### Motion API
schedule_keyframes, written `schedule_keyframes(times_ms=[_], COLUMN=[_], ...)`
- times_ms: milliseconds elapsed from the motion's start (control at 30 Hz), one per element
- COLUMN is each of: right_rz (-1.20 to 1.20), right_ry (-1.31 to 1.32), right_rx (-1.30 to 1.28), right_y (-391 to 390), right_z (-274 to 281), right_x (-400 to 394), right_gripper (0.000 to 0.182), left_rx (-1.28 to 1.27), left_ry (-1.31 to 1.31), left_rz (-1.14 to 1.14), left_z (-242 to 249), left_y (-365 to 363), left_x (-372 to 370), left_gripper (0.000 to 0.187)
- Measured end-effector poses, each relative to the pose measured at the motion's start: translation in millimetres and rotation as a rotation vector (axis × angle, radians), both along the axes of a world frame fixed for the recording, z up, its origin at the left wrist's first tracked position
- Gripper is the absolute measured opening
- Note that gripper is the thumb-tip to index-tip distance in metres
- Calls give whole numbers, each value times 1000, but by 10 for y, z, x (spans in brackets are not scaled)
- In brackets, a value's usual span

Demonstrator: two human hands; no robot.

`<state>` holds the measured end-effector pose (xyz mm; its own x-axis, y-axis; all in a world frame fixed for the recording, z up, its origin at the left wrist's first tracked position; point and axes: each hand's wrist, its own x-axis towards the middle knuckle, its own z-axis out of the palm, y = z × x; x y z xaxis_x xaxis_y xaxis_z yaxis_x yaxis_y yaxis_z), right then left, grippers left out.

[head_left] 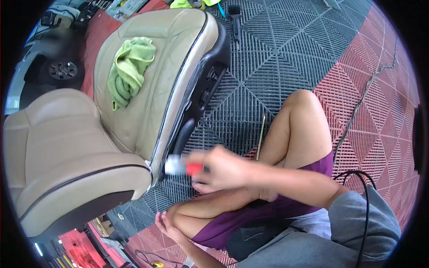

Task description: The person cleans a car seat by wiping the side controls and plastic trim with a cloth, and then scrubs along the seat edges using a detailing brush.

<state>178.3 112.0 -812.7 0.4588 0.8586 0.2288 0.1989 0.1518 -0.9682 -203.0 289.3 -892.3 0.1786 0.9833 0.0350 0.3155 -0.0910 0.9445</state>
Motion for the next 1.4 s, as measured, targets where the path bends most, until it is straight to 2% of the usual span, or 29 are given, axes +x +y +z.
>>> schedule_keyframes(times_ms=[33,67,133,167,200,267,300,333,367,400,467,533,567,600,667,767,833,900,933,1000,1033,1067,1100,1133,1200,1233,1267,1300,1400], right_rz=[-136,-364,-515,-687,-806,-837,-810,-617,-550,-194,189,-198,-399,-517,-1086,-798,-581,59,219,81,-156,-327,-465,-777,-775,-932,-729,-797,62], right_ry=[-78,-319,246,178,300,220,91,-26,-373,-232,59,-176,-217,22,191,-64,-57,35,155,182,-32,-35,143,114,283,181,269,-131,187], right_rx=[117,246,-151,-69,-15,49,-121,-164,100,33,-140,212,102,-210,-14,-201,137,-161,-183,-75,-55,-34,-233,-100,257,-72,-201,31,-84], right_y=[-7,69,-124,-150,-236,-190,-90,32,132,72,-21,147,62,46,-62,154,388,377,438,435,352,280,108,26,-202,-41,135,408,415], right_z=[-20,-116,337,172,366,309,263,262,121,244,383,111,249,276,578,360,227,356,354,166,138,116,326,326,-150,148,318,-12,-276], right_x=[239,658,1359,1785,1922,2032,1741,1318,878,485,61,444,851,1276,1687,1441,492,-164,-389,-300,36,426,755,1021,1699,1407,963,589,-358], right_gripper=[29,25,29,33,19,34,32,30,29,30,29,20,18,16,18,15,20,20,18,20,24,22,20,20,25,23,22,19,18], left_rx=[-12,-19,-11,-2,8,-15,-18,-22,-30,-42,-49,-42,-29,-15,-6,-28,-13,-56,-68,-74,-29,-22,-9,7,48,54,57,45,11], left_ry=[-7,-11,-17,-19,-26,-38,-29,-12,-21,-27,-37,-41,-48,-54,-50,-65,-51,-40,-44,-74,-34,-34,-41,-48,21,5,-10,-13,26], left_rz=[35,77,120,127,130,155,142,124,118,115,95,88,95,99,106,119,93,81,83,92,41,38,42,45,97,112,120,95,74], left_z=[50,168,237,226,213,275,257,251,243,234,211,180,178,190,210,194,215,239,241,221,228,256,271,280,357,326,282,236,224], left_y=[-106,-224,-277,-286,-287,-324,-280,-245,-226,-220,-201,-228,-262,-286,-334,-269,-257,-244,-298,-279,-303,-349,-391,-421,-452,-405,-357,-297,-212], left_x=[16,140,205,192,224,367,348,325,320,306,291,210,199,221,164,280,329,354,302,243,206,163,180,228,252,316,395,374,345], left_gripper=[30,30,29,29,28,27,27,27,27,27,27,28,28,28,29,29,29,28,27,26,26,26,26,26,27,28,28,30,30])
